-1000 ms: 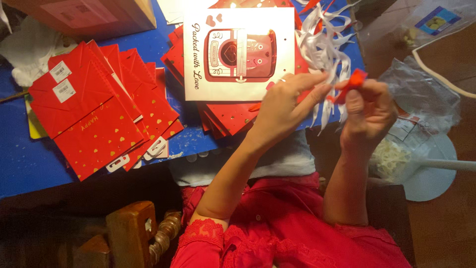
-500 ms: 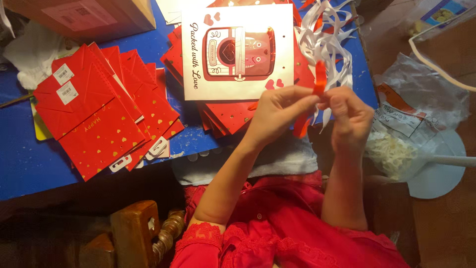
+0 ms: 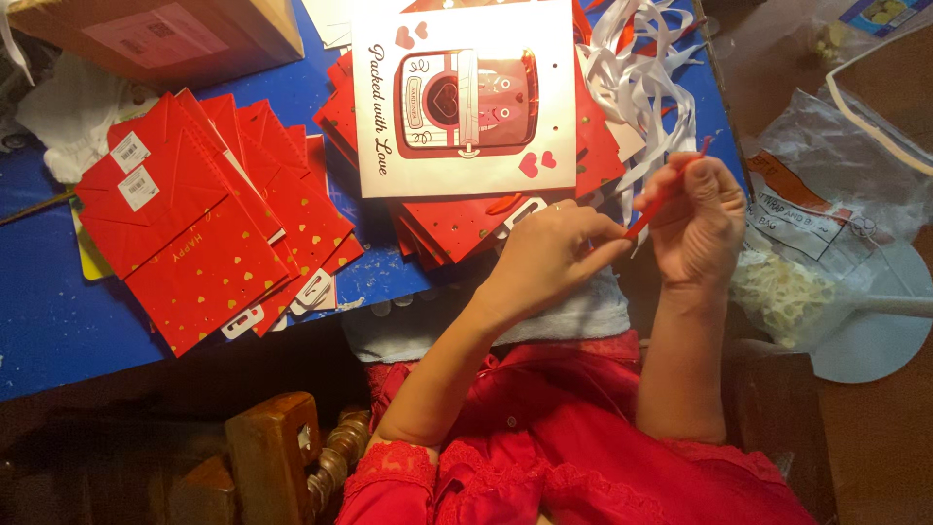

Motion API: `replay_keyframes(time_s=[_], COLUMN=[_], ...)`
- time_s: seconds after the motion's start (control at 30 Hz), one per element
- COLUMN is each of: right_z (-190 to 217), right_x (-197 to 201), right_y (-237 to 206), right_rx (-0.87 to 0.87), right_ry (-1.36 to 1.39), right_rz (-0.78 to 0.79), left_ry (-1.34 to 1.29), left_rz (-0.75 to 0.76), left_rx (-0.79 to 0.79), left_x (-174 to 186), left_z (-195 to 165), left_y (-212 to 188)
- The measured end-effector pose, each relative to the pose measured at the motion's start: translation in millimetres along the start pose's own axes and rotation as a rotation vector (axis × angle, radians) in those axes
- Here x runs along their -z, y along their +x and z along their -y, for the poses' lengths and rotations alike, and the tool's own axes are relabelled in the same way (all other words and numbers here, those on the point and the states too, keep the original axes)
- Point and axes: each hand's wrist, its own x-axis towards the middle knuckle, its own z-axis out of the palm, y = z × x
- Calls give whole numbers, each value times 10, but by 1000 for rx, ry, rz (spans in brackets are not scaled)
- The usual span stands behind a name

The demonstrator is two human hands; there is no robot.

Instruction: The person ties red and white ribbons onto stacks of red Valentine's Day cards. They thread the ribbon through a slot on the card, pull it taut, and tie a bow. The finished cards are stacked on the table.

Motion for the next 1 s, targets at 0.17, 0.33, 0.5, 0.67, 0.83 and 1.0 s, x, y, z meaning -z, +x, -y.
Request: replay_keyframes(time_s=[0.17, 0.33, 0.5, 0.67, 0.83, 1.0], right_z=[120, 10, -126, -165, -234, -329], right_x=[21, -42, -134, -255, -461, -800], right_y=[-12, -76, -24, 34, 75, 123], right_rx=[10, 70, 54, 88, 161, 453], right_ry=[16, -118, -185, -368, -685, -1280], right_rz=[2, 2, -16, 6, 71, 375], left_ry=[162, 386, 344, 253, -91, -202], left_rz=[-210, -332, -322, -319, -269, -251], left_rx=[35, 113, 151, 123, 201, 226], left_x=[98, 175, 172, 303, 462, 511], left_z=[132, 422, 542, 539, 595, 649], left_y=[259, 451, 407, 296, 67, -31])
